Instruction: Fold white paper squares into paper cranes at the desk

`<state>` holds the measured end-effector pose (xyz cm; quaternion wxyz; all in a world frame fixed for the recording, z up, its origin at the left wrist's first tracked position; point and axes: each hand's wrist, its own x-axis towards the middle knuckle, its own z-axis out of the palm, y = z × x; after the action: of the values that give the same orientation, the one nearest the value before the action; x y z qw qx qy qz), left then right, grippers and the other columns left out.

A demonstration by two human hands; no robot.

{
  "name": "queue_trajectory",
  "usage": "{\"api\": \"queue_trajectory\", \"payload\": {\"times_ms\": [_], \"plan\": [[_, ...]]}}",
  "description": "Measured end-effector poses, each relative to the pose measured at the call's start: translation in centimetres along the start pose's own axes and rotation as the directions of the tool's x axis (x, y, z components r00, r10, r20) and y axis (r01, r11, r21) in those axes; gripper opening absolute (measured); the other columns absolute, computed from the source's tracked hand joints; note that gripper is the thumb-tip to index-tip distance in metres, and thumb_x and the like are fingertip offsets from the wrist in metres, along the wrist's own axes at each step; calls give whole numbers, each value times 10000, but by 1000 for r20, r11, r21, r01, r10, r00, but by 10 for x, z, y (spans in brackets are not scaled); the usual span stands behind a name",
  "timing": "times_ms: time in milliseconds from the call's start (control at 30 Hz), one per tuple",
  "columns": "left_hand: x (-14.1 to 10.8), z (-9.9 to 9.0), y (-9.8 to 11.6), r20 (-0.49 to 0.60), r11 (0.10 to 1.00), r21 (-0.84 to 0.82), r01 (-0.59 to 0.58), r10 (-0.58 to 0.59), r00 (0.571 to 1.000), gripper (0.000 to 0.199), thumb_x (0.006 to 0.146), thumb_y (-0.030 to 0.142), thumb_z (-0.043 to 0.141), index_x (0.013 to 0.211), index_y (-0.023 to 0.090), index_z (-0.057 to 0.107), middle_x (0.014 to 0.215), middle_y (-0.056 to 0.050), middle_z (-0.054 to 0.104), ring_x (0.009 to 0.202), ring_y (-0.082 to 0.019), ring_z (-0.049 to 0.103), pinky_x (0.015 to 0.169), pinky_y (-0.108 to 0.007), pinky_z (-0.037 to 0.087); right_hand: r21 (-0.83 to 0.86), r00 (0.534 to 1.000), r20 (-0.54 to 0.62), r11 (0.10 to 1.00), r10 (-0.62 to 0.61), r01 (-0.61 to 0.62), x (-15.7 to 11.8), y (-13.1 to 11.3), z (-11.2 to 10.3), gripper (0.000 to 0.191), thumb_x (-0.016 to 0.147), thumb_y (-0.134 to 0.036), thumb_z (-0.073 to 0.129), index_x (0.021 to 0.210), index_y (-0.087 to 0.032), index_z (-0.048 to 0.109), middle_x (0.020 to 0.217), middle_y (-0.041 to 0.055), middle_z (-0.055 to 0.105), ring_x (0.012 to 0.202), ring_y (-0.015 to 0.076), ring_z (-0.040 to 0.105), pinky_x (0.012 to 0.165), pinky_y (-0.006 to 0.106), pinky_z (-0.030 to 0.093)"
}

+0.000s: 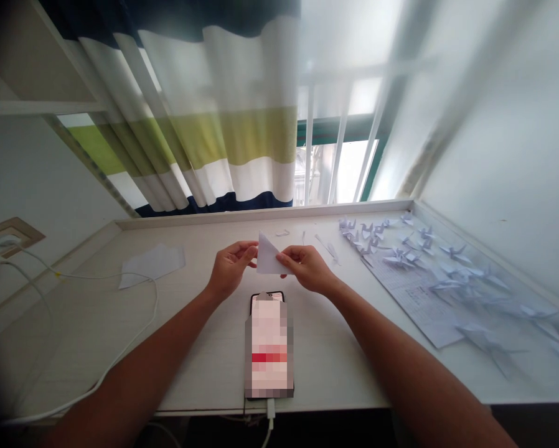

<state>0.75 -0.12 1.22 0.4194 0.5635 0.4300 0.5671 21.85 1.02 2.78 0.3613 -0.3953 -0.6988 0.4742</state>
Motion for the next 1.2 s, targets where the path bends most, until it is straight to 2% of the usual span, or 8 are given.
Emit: {"api": "queue_trajectory", "payload": {"times_ms": [133,300,467,567,833,1033,1133,1200], "plan": [[0,0,-2,-16,998,44,-45,45,999,323,855,472,697,900,154,723,802,-59,738,749,-179,694,609,-275,565,-52,1000,21,998,-23,24,-1,0,0,388,885,-548,648,810,-176,730,753,58,751,689,204,715,653,317,547],[10,-13,-6,-205,999,15,-33,35,978,354,890,517,630,867,164,617,742,-29,675,746,-201,732,559,-250,538,-80,1000,-25,997,-19,17,-1,0,-3,396,885,-554,646,808,-176,735,757,62,759,689,211,721,652,320,545],[6,-6,-6,-4,998,-55,28,-29,1000,511,808,487,750,1194,200,577,1049,-70,724,747,-160,718,667,-296,576,13,1000,-21,1000,-5,5,1,-1,-2,437,845,-605,672,846,-172,734,784,69,759,690,212,719,642,326,560],[-1,4,-4,186,998,-35,54,-47,981,425,894,549,625,1014,149,706,877,-73,740,754,-168,698,708,-292,564,46,1000,-5,999,-8,8,0,-2,-1,446,837,-611,678,858,-169,733,783,69,760,686,205,717,647,316,553],[0,2,-4,123,987,-39,158,-152,981,485,842,592,678,935,118,722,781,-87,734,654,-226,747,575,-295,556,-195,999,-14,980,45,-46,-2,-4,-2,528,910,-633,554,681,-177,690,628,39,728,486,123,543,521,261,407],[4,-5,-3,211,963,-74,260,-240,948,484,826,585,702,892,106,718,726,-75,697,756,-276,770,598,-307,581,-239,999,-14,970,37,-39,-2,-5,-7,513,925,-595,557,650,-175,663,569,43,699,514,150,604,544,275,451],[4,-5,-4,195,969,-65,240,-223,955,474,806,580,726,879,112,718,771,-95,721,763,-271,770,571,-286,566,-324,998,-49,946,-40,22,-1,-3,-8,468,945,-569,540,733,-182,696,684,56,740,604,177,654,598,305,498],[5,-5,-6,166,972,-55,228,-216,962,470,791,582,739,878,121,718,764,-94,727,753,-264,765,544,-274,554,-420,987,-65,901,-148,107,-1,0,-8,357,925,-534,599,956,-202,725,904,76,773,788,224,708,706,359,540]]}}
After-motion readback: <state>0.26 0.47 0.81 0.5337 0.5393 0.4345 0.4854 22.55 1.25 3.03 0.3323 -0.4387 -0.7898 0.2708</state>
